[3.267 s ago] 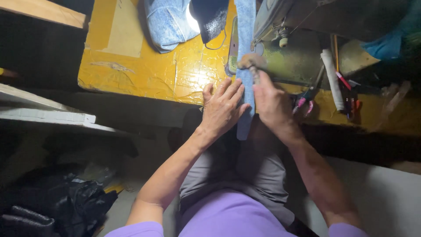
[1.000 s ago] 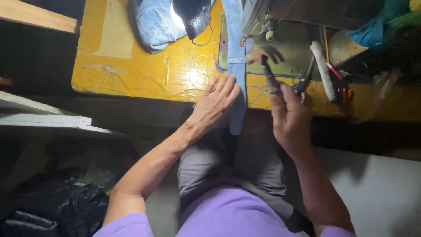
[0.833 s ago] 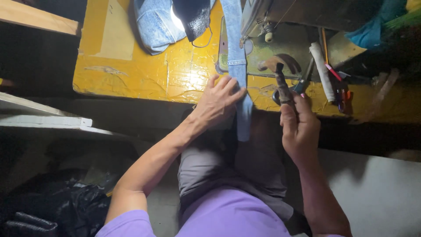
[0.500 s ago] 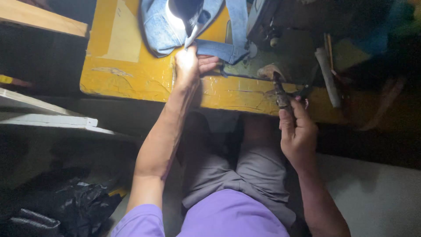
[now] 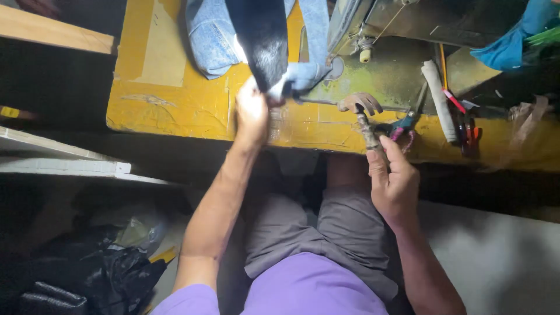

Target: Folding and aligning a denim fabric strip at a sewing workstation

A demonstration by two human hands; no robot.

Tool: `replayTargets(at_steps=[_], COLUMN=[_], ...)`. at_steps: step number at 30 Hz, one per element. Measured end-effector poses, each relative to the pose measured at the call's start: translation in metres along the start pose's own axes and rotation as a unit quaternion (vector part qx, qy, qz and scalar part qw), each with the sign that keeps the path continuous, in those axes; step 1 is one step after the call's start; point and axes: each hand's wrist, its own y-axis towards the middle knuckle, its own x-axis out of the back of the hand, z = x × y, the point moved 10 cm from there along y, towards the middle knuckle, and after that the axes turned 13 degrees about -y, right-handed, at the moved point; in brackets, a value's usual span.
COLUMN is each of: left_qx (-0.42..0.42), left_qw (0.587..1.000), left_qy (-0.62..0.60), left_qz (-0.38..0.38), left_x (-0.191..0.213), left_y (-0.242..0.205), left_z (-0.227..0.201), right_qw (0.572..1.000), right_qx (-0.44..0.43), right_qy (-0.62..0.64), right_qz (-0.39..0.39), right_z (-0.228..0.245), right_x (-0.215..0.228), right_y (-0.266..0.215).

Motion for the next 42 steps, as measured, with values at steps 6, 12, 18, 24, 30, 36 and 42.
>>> replayTargets(at_steps=[6, 12, 18, 24, 30, 36, 42], left_qx=[-0.478, -0.49, -0.47, -0.461, -0.441, -0.428, -0.424], left_qw=[0.748, 0.641, 0.653, 0.655, 0.668, 0.662, 0.659], left_qy=[0.368, 0.493, 0.49, 0.496, 0.497, 0.512, 0.521], left_qz=[0.278, 0.326, 0.335, 0.334, 0.335, 0.34, 0.339], left_x=[-0.092, -0.1, -0.097, -0.098, -0.093, -0.091, -0.091], left_y=[-0.142, -0.157, -0.152, -0.15, -0.147, -0.143, -0.143], left_z=[-0.036, 0.006, 0.007, 0.013, 0.016, 0.024, 0.018], right_qw=[1.0, 0.987, 0.994, 0.99, 0.984, 0.994, 0.994], right_qx=[-0.008, 0.093, 0.059, 0.052, 0.118, 0.088, 0.064], right_qy=[0.0, -0.012, -0.095, -0.13, -0.09, -0.064, -0.085], right_qz=[-0.022, -0.127, -0.001, 0.016, -0.097, 0.0, 0.01], right_z=[-0.005, 0.028, 0.001, -0.003, 0.039, 0.026, 0.043], right_x=[0.014, 0.028, -0.057, -0.075, -0.048, -0.085, -0.053], right_y=[0.004, 0.016, 0.052, 0.057, 0.055, 0.086, 0.061])
